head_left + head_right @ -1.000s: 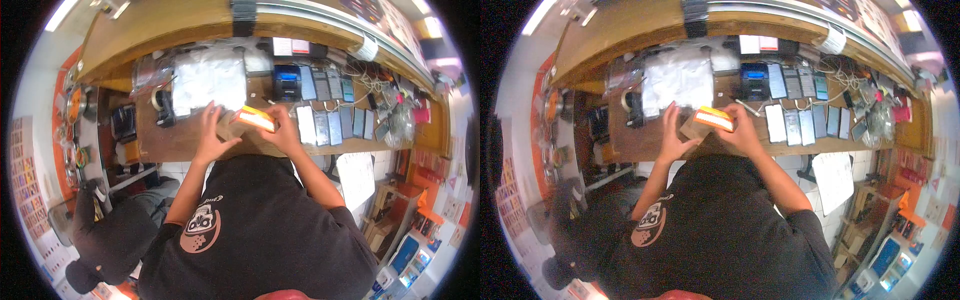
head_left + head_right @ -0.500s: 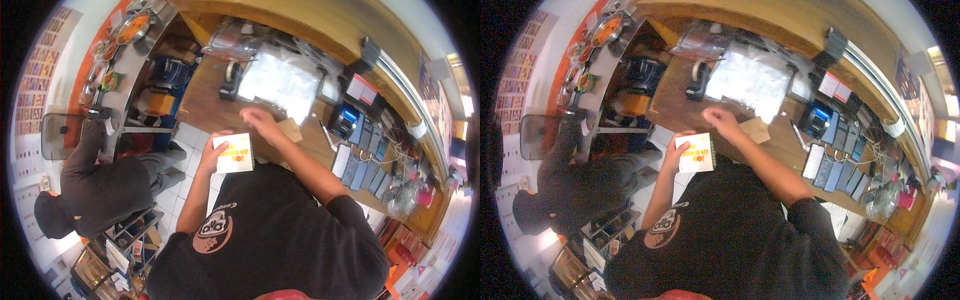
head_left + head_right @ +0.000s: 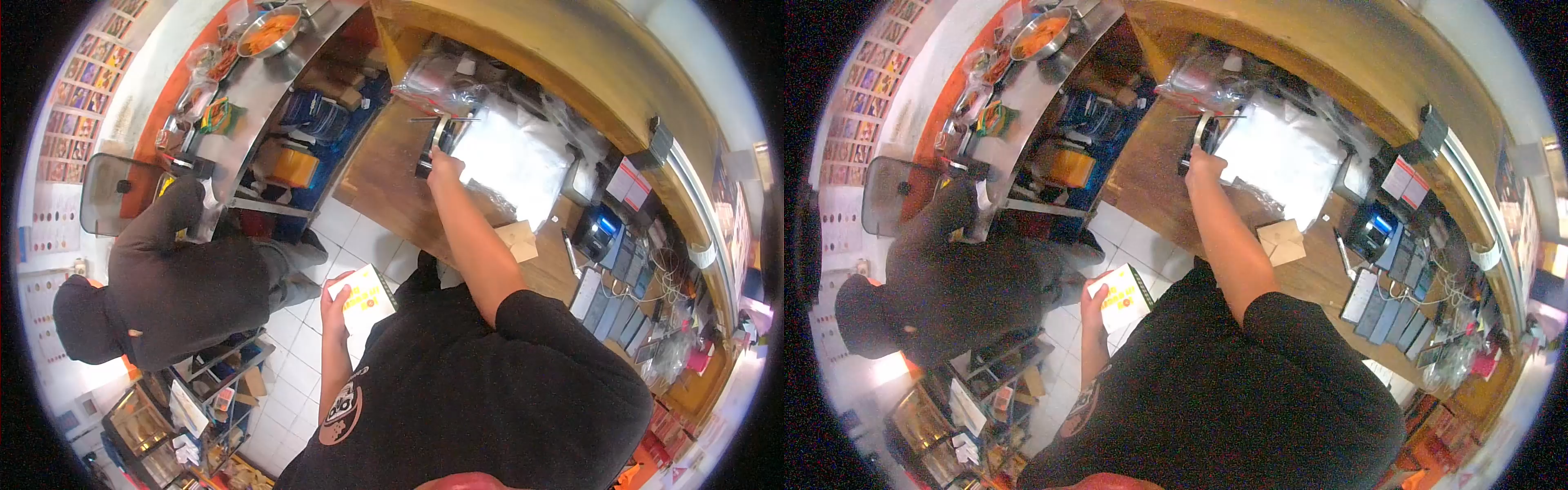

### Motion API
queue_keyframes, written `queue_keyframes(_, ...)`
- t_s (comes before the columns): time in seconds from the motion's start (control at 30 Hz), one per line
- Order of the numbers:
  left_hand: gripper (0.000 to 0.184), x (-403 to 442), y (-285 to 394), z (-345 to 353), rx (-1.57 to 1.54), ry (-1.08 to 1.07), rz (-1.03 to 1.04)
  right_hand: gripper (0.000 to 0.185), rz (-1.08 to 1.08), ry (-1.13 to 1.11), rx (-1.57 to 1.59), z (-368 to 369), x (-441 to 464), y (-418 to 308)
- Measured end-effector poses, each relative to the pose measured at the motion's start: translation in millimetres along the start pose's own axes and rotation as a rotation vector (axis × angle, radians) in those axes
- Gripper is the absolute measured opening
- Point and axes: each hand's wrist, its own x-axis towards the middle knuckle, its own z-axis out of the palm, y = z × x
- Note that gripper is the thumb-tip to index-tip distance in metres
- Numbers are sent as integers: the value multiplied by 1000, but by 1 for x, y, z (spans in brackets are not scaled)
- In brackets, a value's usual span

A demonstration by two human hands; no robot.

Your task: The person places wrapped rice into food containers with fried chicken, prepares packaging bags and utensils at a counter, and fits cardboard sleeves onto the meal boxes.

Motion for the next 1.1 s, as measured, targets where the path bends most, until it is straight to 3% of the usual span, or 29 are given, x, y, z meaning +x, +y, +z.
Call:
queue_keyframes(0.1, 12, 1, -2, -5, -21, -30, -23, 59, 103, -347, 157, -12, 20, 8)
queue_keyframes(0.2, 13, 10, 5, 4, -6, -73, -40, 47, 13, -224, 203, -16, -12, -16)
queue_keyframes(0.3, 14, 18, 5, 1, -3, -97, -43, 13, -165, -165, 52, -34, -60, -8)
queue_keyframes(0.4, 14, 27, 8, 3, 14, -109, -46, 14, 95, -113, -67, -44, -83, 24)
queue_keyframes(0.6, 17, 36, 16, 5, 44, -146, -1, 6, 71, -111, -283, -50, -73, 42)
queue_keyframes(0.7, 20, 39, 14, 6, 12, -160, 3, 9, 130, 53, -337, -65, -37, 80)
queue_keyframes(0.8, 23, 60, 27, 3, -42, -359, -14, 15, 208, -508, -445, -91, -76, 39)
queue_keyframes(0.93, 34, 62, 51, 27, -191, -634, -177, 16, 143, -1164, -491, -106, -140, -13)
queue_keyframes(1.07, 35, 83, 70, 53, 7, -908, -261, 19, 292, -1636, -400, -125, -183, -67)
queue_keyframes(1.1, 33, 89, 71, 60, 69, -979, -241, 18, 288, -1642, -360, -131, -187, -74)
